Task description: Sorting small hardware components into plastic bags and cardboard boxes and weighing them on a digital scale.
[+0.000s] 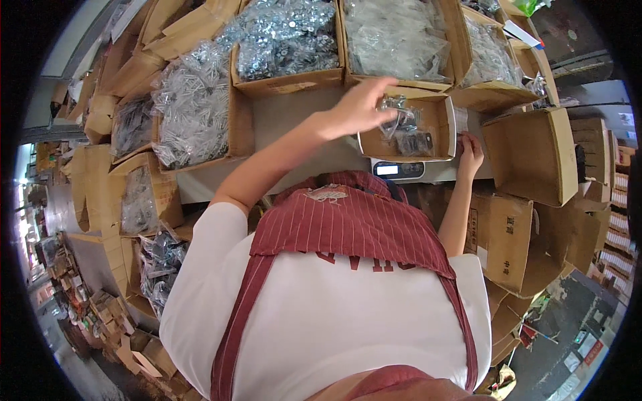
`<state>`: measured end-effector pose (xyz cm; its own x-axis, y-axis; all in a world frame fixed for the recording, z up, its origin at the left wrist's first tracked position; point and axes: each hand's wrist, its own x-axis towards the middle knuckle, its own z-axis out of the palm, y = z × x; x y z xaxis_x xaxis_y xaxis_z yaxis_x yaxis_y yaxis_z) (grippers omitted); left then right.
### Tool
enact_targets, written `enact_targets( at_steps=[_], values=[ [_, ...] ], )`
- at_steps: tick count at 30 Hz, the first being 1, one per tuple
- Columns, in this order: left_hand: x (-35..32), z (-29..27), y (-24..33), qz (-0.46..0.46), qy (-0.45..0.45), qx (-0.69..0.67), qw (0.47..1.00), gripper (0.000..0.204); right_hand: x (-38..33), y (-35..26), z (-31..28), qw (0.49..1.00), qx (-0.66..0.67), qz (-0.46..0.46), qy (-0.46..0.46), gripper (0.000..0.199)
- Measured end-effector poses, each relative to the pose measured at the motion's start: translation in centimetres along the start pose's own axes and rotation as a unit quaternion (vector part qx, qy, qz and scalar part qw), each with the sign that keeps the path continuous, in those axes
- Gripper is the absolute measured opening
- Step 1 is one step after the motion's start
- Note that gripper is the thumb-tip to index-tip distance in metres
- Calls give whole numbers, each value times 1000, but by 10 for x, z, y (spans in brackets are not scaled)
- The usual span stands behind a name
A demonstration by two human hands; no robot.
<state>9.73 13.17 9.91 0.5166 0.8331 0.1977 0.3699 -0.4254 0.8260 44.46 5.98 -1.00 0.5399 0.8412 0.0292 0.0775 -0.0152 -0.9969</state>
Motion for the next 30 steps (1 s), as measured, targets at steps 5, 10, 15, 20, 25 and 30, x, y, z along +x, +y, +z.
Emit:
enact_targets(
  at_steps=[5, 10, 15, 20, 25, 30],
  values=[
    [22, -75, -38, 61, 233, 288, 927, 38, -6, 14, 7, 994, -37, -98, 40, 15],
    [5, -109, -78, -139, 206, 468, 848, 32, -7, 2, 15, 985, -128, -85, 80, 16],
    [0, -121, -78, 6, 196, 327, 924, 21, -3, 13, 12, 990, -87, -91, 61, 15],
    [-12, -158, -70, -102, 325, -230, 912, 13, -6, 19, 11, 992, -58, -86, 76, 17],
    [-51, -243, -95, -43, 357, -456, 814, 17, -5, 10, 11, 986, -116, -92, 74, 20],
    [-65, -293, -107, -175, 596, -189, 761, 35, -4, 25, 7, 980, -109, -140, 88, 25]
  ],
)
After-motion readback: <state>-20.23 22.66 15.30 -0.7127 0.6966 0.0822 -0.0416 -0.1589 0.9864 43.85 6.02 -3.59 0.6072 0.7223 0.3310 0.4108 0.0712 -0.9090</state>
